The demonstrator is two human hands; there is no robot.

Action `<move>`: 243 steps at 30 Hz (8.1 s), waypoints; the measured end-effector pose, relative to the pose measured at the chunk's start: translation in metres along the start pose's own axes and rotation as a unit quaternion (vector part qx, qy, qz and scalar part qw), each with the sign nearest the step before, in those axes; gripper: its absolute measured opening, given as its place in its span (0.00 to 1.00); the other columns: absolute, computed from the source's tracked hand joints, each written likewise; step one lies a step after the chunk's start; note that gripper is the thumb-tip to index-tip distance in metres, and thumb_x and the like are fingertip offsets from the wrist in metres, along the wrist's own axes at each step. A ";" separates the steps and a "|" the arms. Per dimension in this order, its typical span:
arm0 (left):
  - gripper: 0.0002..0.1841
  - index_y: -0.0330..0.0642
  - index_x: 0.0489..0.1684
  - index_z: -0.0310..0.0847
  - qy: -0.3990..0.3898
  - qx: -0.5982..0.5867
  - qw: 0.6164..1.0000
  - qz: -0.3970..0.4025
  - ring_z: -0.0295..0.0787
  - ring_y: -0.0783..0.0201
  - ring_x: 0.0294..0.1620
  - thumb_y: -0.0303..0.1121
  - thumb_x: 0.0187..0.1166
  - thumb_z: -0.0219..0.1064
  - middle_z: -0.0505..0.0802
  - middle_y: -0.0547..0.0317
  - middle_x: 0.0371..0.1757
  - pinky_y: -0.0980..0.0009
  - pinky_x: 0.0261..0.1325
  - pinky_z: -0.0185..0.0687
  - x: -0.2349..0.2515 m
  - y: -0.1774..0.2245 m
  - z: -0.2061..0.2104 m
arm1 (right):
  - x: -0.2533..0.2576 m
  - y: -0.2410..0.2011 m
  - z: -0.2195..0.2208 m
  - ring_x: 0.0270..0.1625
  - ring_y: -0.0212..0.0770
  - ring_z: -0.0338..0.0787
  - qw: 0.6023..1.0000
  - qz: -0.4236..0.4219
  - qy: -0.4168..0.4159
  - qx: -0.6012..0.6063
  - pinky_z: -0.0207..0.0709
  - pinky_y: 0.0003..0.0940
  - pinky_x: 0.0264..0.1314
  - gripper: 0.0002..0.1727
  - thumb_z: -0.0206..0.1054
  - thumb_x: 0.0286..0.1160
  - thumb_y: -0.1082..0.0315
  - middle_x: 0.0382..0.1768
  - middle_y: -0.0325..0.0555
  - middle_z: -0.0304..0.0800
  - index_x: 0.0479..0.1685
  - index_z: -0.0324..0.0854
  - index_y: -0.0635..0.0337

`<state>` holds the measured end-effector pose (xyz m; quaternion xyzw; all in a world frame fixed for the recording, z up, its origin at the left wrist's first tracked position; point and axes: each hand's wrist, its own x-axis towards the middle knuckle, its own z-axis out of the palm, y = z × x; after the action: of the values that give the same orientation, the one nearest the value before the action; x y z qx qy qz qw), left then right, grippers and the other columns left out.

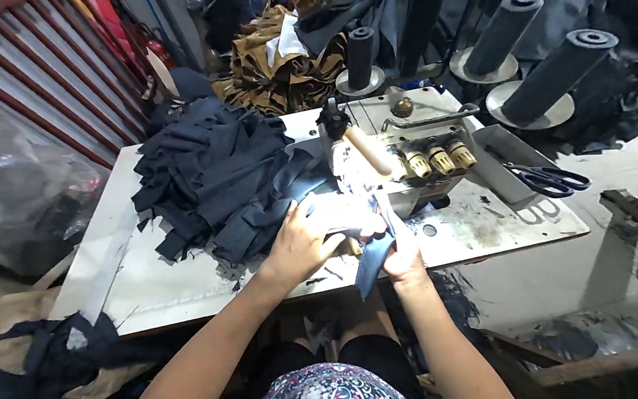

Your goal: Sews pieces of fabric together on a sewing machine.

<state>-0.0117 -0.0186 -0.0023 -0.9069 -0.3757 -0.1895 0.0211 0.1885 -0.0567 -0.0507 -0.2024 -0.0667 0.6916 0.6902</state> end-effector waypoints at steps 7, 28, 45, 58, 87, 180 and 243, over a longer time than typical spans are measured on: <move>0.35 0.53 0.69 0.88 -0.016 -0.085 0.995 -0.051 0.66 0.46 0.89 0.67 0.85 0.45 0.83 0.55 0.81 0.34 0.88 0.52 0.011 0.007 -0.020 | -0.021 0.011 0.000 0.27 0.31 0.85 0.968 -0.053 -0.050 -0.242 0.84 0.27 0.36 0.13 0.50 0.86 0.65 0.25 0.39 0.85 0.42 0.81 0.58; 0.18 0.49 0.66 0.90 0.062 -0.097 0.981 0.157 0.83 0.58 0.76 0.38 0.87 0.58 0.90 0.58 0.72 0.53 0.84 0.70 -0.019 -0.016 0.014 | -0.013 -0.003 -0.029 0.34 0.32 0.90 0.961 0.081 -0.187 -0.186 0.88 0.29 0.44 0.18 0.50 0.89 0.54 0.34 0.38 0.90 0.49 0.85 0.52; 0.26 0.41 0.68 0.86 0.027 -0.064 0.991 0.118 0.84 0.50 0.73 0.51 0.85 0.58 0.91 0.48 0.66 0.54 0.79 0.75 -0.013 -0.009 -0.001 | -0.017 -0.025 -0.051 0.40 0.35 0.95 0.970 0.059 -0.211 -0.105 0.89 0.28 0.48 0.28 0.71 0.76 0.55 0.54 0.47 0.94 0.77 0.76 0.41; 0.23 0.47 0.68 0.87 0.011 -0.043 0.998 0.048 0.81 0.51 0.77 0.49 0.84 0.59 0.90 0.55 0.70 0.48 0.83 0.69 -0.005 0.008 0.000 | 0.004 -0.010 -0.030 0.35 0.34 0.91 0.995 -0.011 -0.098 0.004 0.89 0.31 0.46 0.19 0.49 0.88 0.62 0.30 0.39 0.90 0.40 0.89 0.53; 0.16 0.38 0.62 0.89 0.083 -0.070 0.992 0.058 0.88 0.49 0.70 0.33 0.84 0.61 0.93 0.48 0.64 0.49 0.78 0.77 -0.015 -0.016 -0.008 | -0.002 -0.006 -0.028 0.28 0.29 0.88 0.968 0.047 -0.170 -0.179 0.86 0.29 0.42 0.15 0.54 0.85 0.59 0.22 0.34 0.87 0.36 0.87 0.49; 0.09 0.47 0.26 0.89 0.117 -0.269 0.955 -0.054 0.88 0.72 0.52 0.40 0.72 0.76 0.91 0.65 0.51 0.70 0.53 0.89 -0.019 0.043 -0.062 | -0.064 0.008 0.011 0.35 0.18 0.86 0.890 0.030 -0.382 -0.249 0.79 0.18 0.39 0.09 0.66 0.83 0.55 0.36 0.25 0.91 0.48 0.88 0.46; 0.22 0.47 0.68 0.87 0.052 -0.016 0.998 0.033 0.74 0.41 0.83 0.47 0.83 0.60 0.91 0.54 0.69 0.37 0.84 0.64 -0.019 0.005 0.010 | 0.013 -0.005 -0.032 0.31 0.30 0.84 0.970 0.020 -0.240 0.001 0.80 0.26 0.40 0.10 0.59 0.84 0.60 0.30 0.34 0.83 0.47 0.85 0.52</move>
<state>-0.0171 -0.0328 -0.0176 -0.9077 -0.3412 -0.2421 0.0324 0.2060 -0.0499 -0.0806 -0.0307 -0.2256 0.7337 0.6402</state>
